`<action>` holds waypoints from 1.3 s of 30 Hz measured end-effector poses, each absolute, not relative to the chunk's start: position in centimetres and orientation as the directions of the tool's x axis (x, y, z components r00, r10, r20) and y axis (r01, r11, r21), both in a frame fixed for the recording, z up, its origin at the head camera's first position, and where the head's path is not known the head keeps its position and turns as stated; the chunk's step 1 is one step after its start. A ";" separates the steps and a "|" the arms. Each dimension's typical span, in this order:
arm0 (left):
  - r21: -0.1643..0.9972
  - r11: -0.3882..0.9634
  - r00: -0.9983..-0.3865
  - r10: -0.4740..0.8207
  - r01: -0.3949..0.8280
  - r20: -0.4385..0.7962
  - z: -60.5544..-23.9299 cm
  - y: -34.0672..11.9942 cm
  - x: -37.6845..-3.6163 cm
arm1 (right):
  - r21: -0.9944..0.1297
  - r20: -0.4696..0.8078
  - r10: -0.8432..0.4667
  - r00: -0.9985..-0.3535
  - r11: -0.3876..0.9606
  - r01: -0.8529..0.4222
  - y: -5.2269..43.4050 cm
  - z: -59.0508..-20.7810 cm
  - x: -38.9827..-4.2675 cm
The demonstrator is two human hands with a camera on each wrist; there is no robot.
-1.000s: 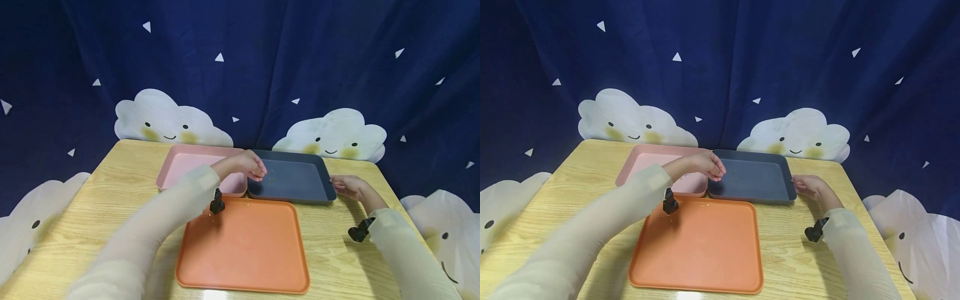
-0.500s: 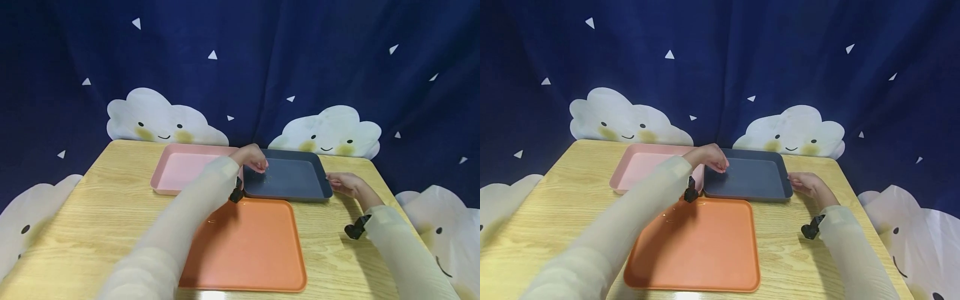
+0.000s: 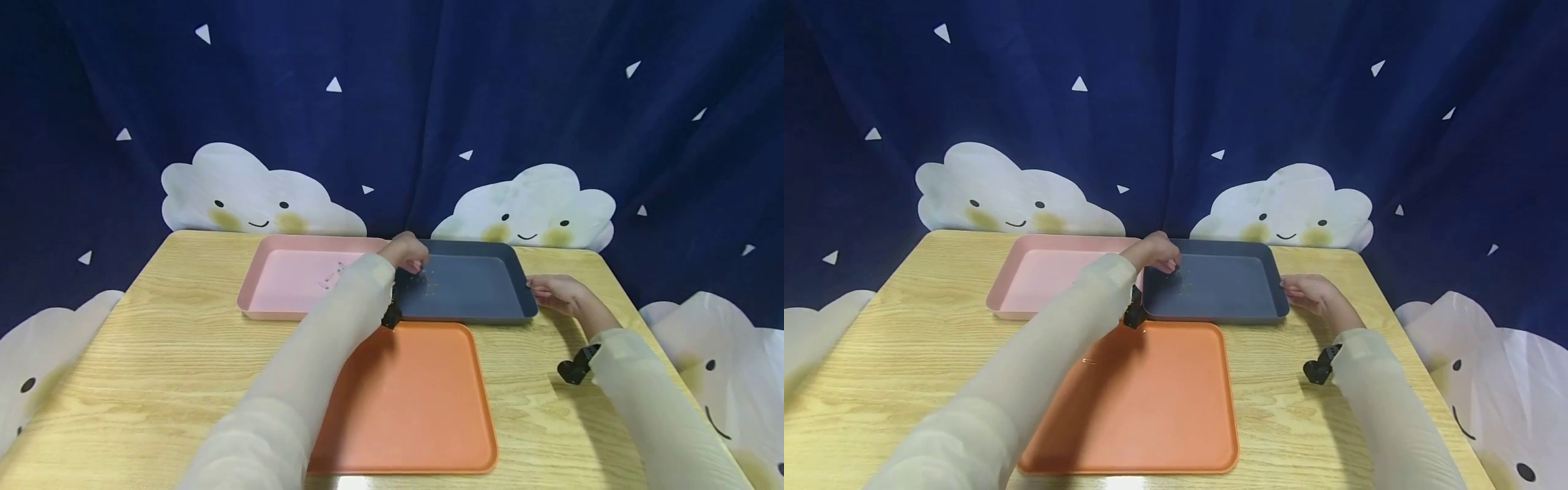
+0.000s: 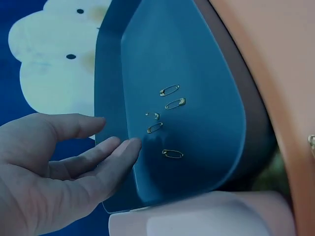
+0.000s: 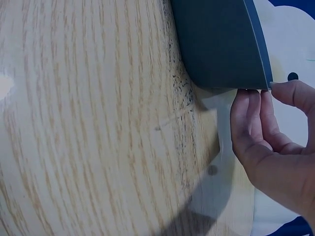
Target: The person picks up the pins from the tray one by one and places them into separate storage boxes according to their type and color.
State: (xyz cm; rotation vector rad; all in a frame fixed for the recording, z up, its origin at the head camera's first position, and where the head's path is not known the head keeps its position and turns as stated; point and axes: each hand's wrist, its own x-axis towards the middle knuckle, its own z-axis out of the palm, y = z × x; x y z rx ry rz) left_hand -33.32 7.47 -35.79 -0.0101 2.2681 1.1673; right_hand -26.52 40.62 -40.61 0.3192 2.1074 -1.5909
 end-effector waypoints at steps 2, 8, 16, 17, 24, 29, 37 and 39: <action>0.756 0.606 -0.829 0.273 -0.247 -0.489 -35.4 7.0 -32.9 | -0.838 -0.501 -0.092 -0.860 0.301 0.456 40.5 -40.5 -26.6; 0.789 0.592 -0.817 0.367 -0.164 -0.445 -34.5 5.4 -30.9 | -0.842 -0.492 -0.098 -0.865 0.306 0.444 40.5 -40.5 -26.6; 0.791 0.611 -0.755 0.536 0.038 -0.378 -33.7 1.9 -27.7 | -0.837 -0.489 -0.082 -0.868 0.324 0.441 40.8 -40.7 -26.3; 0.786 0.615 -0.754 0.548 0.067 -0.364 -33.9 1.3 -27.3 | -0.836 -0.492 -0.086 -0.867 0.324 0.442 40.9 -40.7 -26.4; 0.763 0.593 -0.729 0.637 0.256 -0.250 -35.5 -2.9 -23.2 | -0.835 -0.498 -0.110 -0.860 0.326 0.443 40.6 -40.7 -26.5; 0.678 0.602 -0.706 0.687 0.422 -0.171 -36.6 -5.1 -20.9 | -0.850 -0.491 -0.143 -0.859 0.292 0.438 40.7 -40.4 -26.6; 0.548 0.626 -0.677 0.722 0.554 -0.140 -38.5 -8.0 -18.9 | -0.833 -0.520 -0.147 -0.842 0.305 0.461 40.8 -40.2 -26.7; 0.513 0.630 -0.671 0.729 0.583 -0.134 -38.9 -8.3 -18.7 | -0.832 -0.525 -0.140 -0.839 0.294 0.471 40.8 -40.2 -26.7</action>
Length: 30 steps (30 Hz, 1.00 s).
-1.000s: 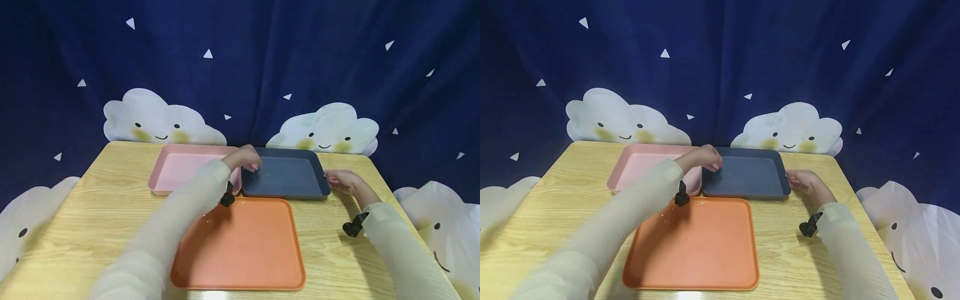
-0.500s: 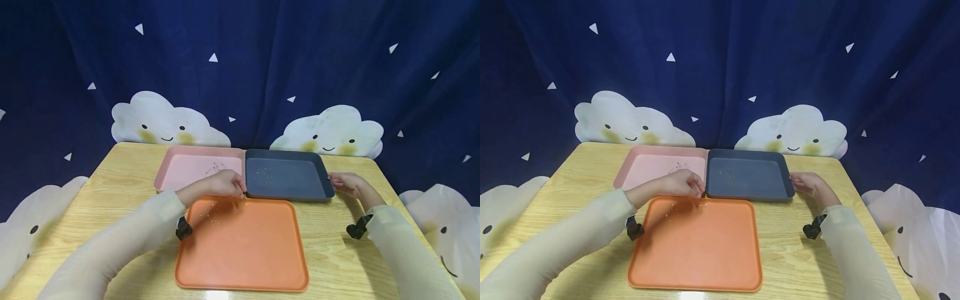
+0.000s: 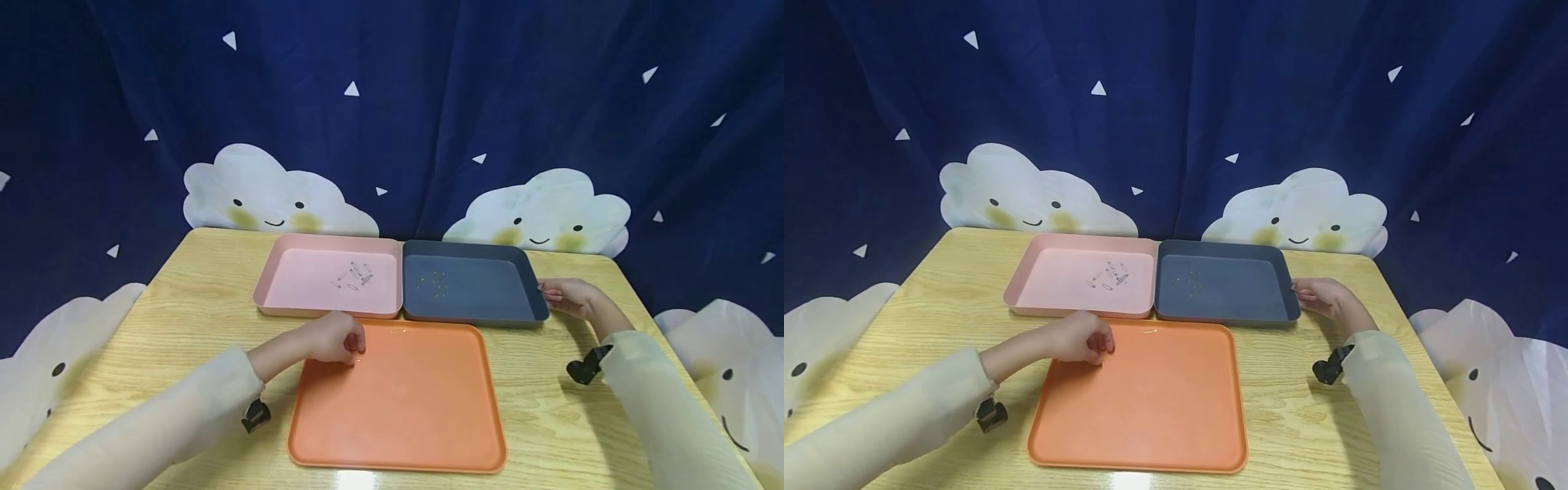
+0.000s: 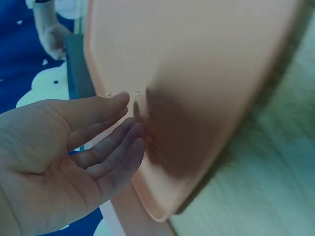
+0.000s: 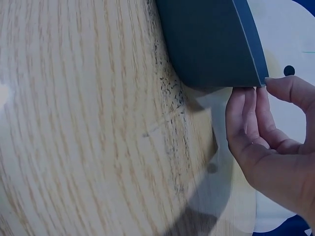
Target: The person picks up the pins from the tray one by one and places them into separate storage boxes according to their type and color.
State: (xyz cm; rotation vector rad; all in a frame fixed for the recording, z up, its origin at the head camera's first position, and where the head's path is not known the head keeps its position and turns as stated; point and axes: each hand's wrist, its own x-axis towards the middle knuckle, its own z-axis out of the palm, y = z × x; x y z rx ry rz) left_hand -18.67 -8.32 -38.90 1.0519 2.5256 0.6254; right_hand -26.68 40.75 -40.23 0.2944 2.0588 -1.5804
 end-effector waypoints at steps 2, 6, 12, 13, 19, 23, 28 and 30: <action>0.478 0.630 -0.665 0.737 0.612 -0.121 -39.0 -8.5 -18.5 | -0.833 -0.524 -0.140 -0.840 0.288 0.472 40.8 -40.2 -26.7; 0.430 0.629 -0.662 0.744 0.648 -0.091 -39.2 -8.6 -18.3 | -0.838 -0.519 -0.142 -0.843 0.276 0.470 40.7 -40.3 -26.8; 0.380 0.648 -0.688 0.725 0.660 -0.043 -39.9 -8.3 -18.1 | -0.846 -0.510 -0.149 -0.847 0.267 0.462 40.6 -40.4 -26.7; 0.377 0.652 -0.692 0.721 0.657 -0.040 -39.9 -8.2 -18.1 | -0.846 -0.509 -0.149 -0.848 0.269 0.461 40.7 -40.4 -26.7; 0.325 0.663 -0.681 0.728 0.674 -0.072 -40.0 -7.7 -17.9 | -0.843 -0.512 -0.141 -0.847 0.268 0.466 40.7 -40.4 -26.7; 0.225 0.680 -0.667 0.731 0.698 -0.143 -39.9 -7.3 -18.0 | -0.847 -0.511 -0.137 -0.848 0.247 0.471 40.7 -40.4 -26.5; 0.207 0.686 -0.667 0.727 0.698 -0.162 -39.8 -7.0 -17.9 | -0.842 -0.515 -0.130 -0.847 0.262 0.472 40.7 -40.4 -26.4; 0.263 0.681 -0.671 0.728 0.683 -0.140 -39.8 -7.1 -17.9 | -0.839 -0.516 -0.135 -0.846 0.276 0.468 40.7 -40.4 -26.3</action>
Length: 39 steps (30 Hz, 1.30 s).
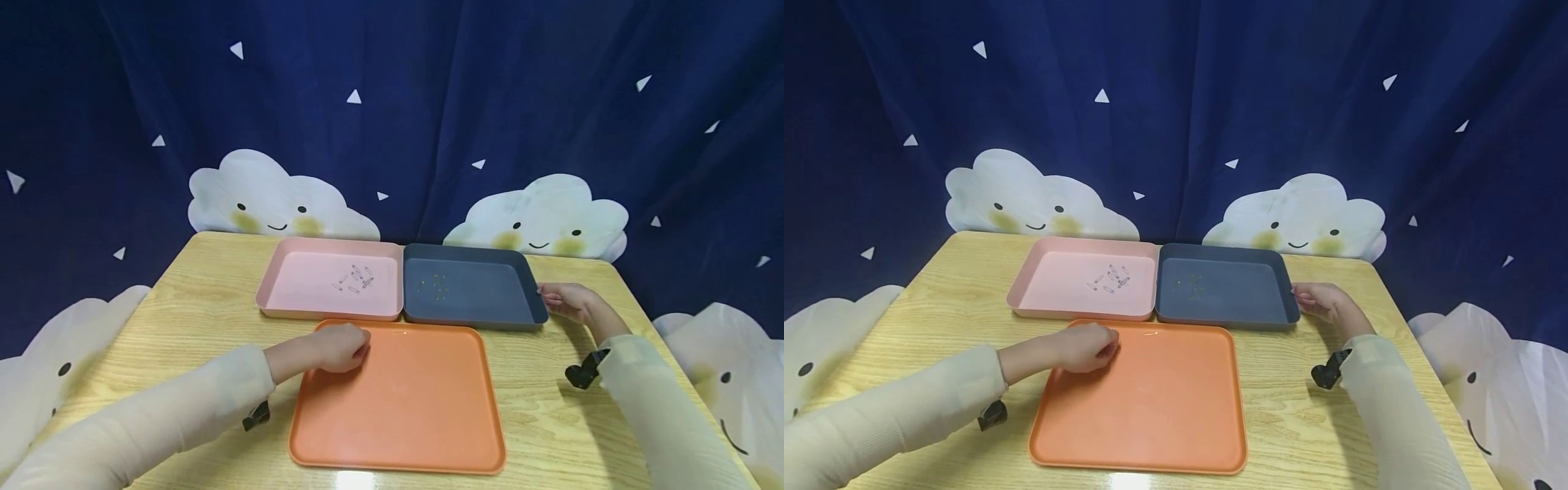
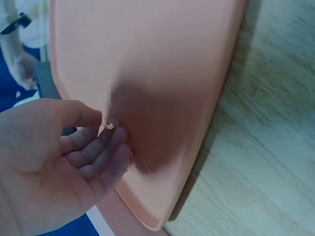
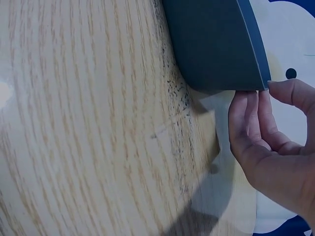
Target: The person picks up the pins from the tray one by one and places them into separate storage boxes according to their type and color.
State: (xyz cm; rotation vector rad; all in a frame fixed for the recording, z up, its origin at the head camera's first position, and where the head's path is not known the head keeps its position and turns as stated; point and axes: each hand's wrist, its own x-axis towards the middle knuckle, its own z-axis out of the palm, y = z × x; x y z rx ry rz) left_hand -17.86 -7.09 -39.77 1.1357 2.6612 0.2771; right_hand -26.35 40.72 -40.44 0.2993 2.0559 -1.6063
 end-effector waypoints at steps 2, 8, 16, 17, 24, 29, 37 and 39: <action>0.355 0.680 -0.694 0.712 0.642 -0.110 -39.7 -7.2 -17.9 | -0.836 -0.518 -0.136 -0.845 0.291 0.465 40.7 -40.4 -26.4; 0.751 0.592 -0.792 0.591 0.293 -0.156 -40.0 -7.4 -18.1 | -0.833 -0.519 -0.136 -0.844 0.302 0.463 40.7 -40.4 -26.4; 0.923 0.365 -0.823 0.484 -0.119 -0.298 -40.5 -7.4 -18.6 | -0.837 -0.517 -0.134 -0.846 0.287 0.466 40.6 -40.4 -26.2; 0.927 0.346 -0.823 0.477 -0.148 -0.309 -40.5 -7.5 -18.6 | -0.838 -0.517 -0.134 -0.846 0.283 0.467 40.7 -40.4 -26.2; 0.935 0.266 -0.820 0.463 -0.234 -0.337 -40.3 -7.4 -18.8 | -0.843 -0.514 -0.116 -0.850 0.255 0.475 40.8 -40.5 -26.2; 0.941 0.267 -0.833 0.455 -0.208 -0.314 -40.2 -7.3 -19.3 | -0.840 -0.515 -0.109 -0.850 0.262 0.475 40.8 -40.5 -26.3; 0.939 0.295 -0.854 0.429 -0.176 -0.295 -39.7 -6.8 -20.0 | -0.846 -0.514 -0.125 -0.848 0.233 0.479 40.7 -40.5 -26.3; 0.937 0.301 -0.854 0.426 -0.176 -0.298 -39.5 -6.6 -20.2 | -0.848 -0.513 -0.130 -0.848 0.232 0.477 40.7 -40.4 -26.2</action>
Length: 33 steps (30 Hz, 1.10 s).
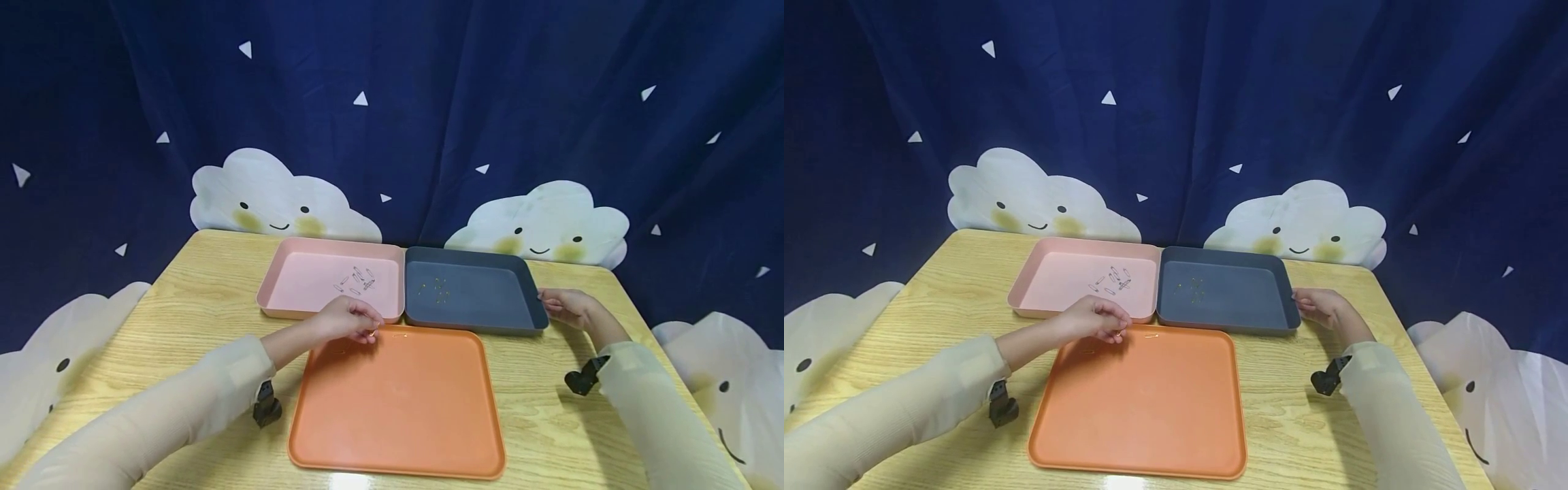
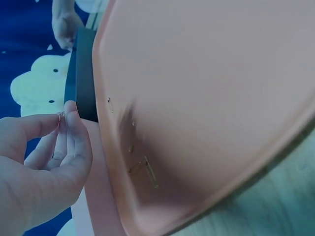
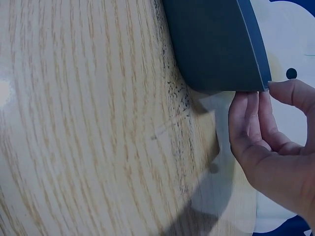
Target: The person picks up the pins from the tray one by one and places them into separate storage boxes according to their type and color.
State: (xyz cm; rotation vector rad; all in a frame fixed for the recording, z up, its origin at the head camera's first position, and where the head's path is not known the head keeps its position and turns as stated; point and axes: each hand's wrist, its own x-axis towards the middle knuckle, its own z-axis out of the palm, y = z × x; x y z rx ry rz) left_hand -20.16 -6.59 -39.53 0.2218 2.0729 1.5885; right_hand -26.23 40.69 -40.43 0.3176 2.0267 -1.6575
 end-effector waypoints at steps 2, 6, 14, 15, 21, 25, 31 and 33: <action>0.937 0.303 -0.851 0.431 -0.176 -0.299 -39.3 -6.3 -20.3 | -0.849 -0.513 -0.136 -0.848 0.230 0.476 40.7 -40.4 -26.2; 0.938 0.303 -0.842 0.451 -0.168 -0.296 -38.8 -5.7 -20.6 | -0.845 -0.517 -0.131 -0.846 0.235 0.480 40.8 -40.4 -26.0; 0.940 0.292 -0.840 0.453 -0.177 -0.299 -38.2 -4.5 -21.9 | -0.845 -0.517 -0.128 -0.847 0.232 0.481 40.7 -40.7 -26.2; 0.940 0.286 -0.839 0.451 -0.186 -0.303 -38.2 -4.3 -22.1 | -0.846 -0.517 -0.126 -0.847 0.226 0.483 40.6 -40.7 -26.2; 0.940 0.189 -0.811 0.475 -0.283 -0.340 -37.5 -2.9 -23.2 | -0.852 -0.514 -0.124 -0.849 0.190 0.488 40.6 -40.6 -26.1; 0.919 0.274 -0.802 0.458 -0.284 -0.384 -36.7 -1.9 -24.0 | -0.855 -0.509 -0.129 -0.851 0.194 0.482 40.6 -40.5 -26.2; 0.901 0.356 -0.792 0.460 -0.249 -0.401 -36.0 -0.3 -25.8 | -0.857 -0.509 -0.142 -0.849 0.184 0.482 40.7 -40.6 -26.4; 0.900 0.359 -0.790 0.464 -0.245 -0.400 -35.8 0.3 -26.3 | -0.856 -0.508 -0.140 -0.850 0.185 0.482 40.7 -40.7 -26.4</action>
